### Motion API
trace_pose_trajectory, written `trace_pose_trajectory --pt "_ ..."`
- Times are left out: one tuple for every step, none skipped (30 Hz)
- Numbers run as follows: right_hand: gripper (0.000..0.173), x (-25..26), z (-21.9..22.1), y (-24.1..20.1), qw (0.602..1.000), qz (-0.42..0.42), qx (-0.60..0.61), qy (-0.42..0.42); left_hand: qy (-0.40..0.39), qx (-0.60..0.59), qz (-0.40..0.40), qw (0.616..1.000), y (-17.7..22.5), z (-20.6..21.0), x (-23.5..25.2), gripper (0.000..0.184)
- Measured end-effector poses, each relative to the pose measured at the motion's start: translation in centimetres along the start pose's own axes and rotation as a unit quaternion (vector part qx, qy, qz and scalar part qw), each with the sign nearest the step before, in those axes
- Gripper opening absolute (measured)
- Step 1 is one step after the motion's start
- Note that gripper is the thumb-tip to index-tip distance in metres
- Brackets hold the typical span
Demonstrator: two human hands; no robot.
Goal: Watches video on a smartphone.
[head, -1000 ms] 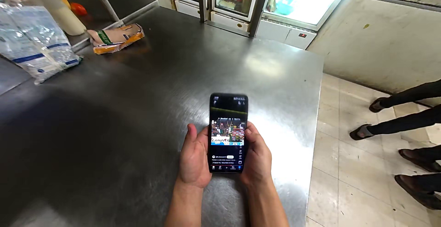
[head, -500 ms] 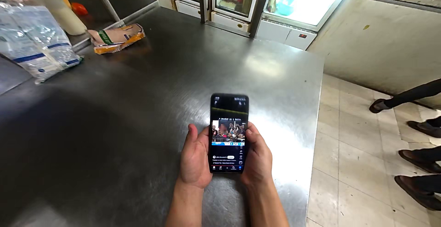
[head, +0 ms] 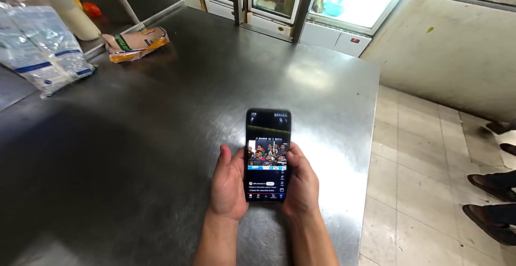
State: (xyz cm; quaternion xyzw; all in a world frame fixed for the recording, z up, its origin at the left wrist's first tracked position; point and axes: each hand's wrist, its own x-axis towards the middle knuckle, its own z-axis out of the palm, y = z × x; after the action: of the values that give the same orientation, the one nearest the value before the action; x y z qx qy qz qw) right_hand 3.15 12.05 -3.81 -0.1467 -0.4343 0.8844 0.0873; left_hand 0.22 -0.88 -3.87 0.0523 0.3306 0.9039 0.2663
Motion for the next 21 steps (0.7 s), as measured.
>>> trace_pose_trajectory --pt "0.034 0.00 0.00 0.00 1.000 -0.001 -0.001 -0.001 0.000 0.000 0.000 1.000 0.00 -0.02 0.00 0.088" --pt "0.033 0.00 0.02 -0.01 1.000 0.001 -0.002 -0.001 -0.001 0.000 0.000 1.000 -0.01 -0.04 0.00 0.088" --pt "0.032 0.00 0.04 -0.03 1.000 0.003 -0.004 0.002 -0.001 0.001 0.001 1.000 -0.01 -0.02 0.00 0.088" --pt "0.031 0.01 0.06 -0.05 1.000 0.004 -0.007 0.005 0.000 0.002 0.002 1.000 0.00 0.02 0.01 0.088" --pt "0.030 0.03 0.03 -0.04 1.000 0.004 -0.010 0.005 0.000 0.003 0.002 1.000 0.01 0.03 0.02 0.089" --pt "0.030 0.03 0.01 -0.05 1.000 0.005 -0.013 0.004 -0.001 0.005 0.002 1.000 0.02 0.03 0.03 0.089" --pt "0.030 0.03 0.02 -0.07 1.000 0.005 -0.015 0.005 -0.002 0.006 0.002 1.000 0.03 0.02 0.03 0.088" --pt "0.030 0.01 0.05 -0.10 1.000 0.005 -0.018 0.006 -0.001 0.007 0.003 1.000 0.04 0.05 0.02 0.088" --pt "0.030 0.00 0.09 -0.14 1.000 0.006 -0.019 0.008 0.001 0.007 0.003 1.000 0.03 0.10 0.01 0.089" --pt "0.030 -0.01 0.15 -0.19 1.000 0.008 -0.023 0.011 0.004 0.007 0.004 1.000 0.03 0.15 0.01 0.088" --pt "0.031 -0.01 0.21 -0.23 1.000 0.008 -0.025 0.013 0.006 0.006 0.003 1.000 0.02 0.18 0.00 0.088" --pt "0.031 -0.03 0.25 -0.26 1.000 0.009 -0.024 0.015 0.007 0.005 0.003 1.000 0.02 0.20 0.01 0.088" --pt "0.030 -0.05 0.24 -0.26 1.000 0.008 -0.022 0.014 0.006 0.005 0.003 1.000 0.02 0.21 0.02 0.088" --pt "0.030 -0.03 0.19 -0.22 1.000 0.006 -0.017 0.011 0.005 0.003 0.003 1.000 0.03 0.22 0.02 0.088" --pt "0.030 -0.02 0.10 -0.17 1.000 0.004 -0.012 0.005 0.004 0.001 0.003 1.000 0.02 0.22 0.02 0.088" --pt "0.030 -0.02 0.05 -0.13 1.000 0.002 -0.007 0.001 0.005 0.001 0.003 1.000 0.00 0.23 0.01 0.088" --pt "0.030 -0.03 0.05 -0.12 1.000 0.002 -0.004 0.000 0.006 0.003 0.002 1.000 -0.01 0.24 0.00 0.088" --pt "0.030 -0.04 0.07 -0.13 1.000 0.002 -0.003 -0.001 0.006 0.004 0.002 1.000 -0.01 0.24 -0.01 0.088" --pt "0.031 -0.04 0.09 -0.13 1.000 0.001 -0.005 0.000 0.005 0.005 0.002 1.000 -0.01 0.24 0.00 0.088" --pt "0.031 -0.04 0.08 -0.14 1.000 0.001 -0.006 0.001 0.003 0.005 0.002 1.000 0.00 0.23 0.01 0.088" --pt "0.032 -0.04 0.06 -0.14 1.000 0.002 -0.006 0.000 0.000 0.005 0.002 1.000 0.00 0.21 0.03 0.088"
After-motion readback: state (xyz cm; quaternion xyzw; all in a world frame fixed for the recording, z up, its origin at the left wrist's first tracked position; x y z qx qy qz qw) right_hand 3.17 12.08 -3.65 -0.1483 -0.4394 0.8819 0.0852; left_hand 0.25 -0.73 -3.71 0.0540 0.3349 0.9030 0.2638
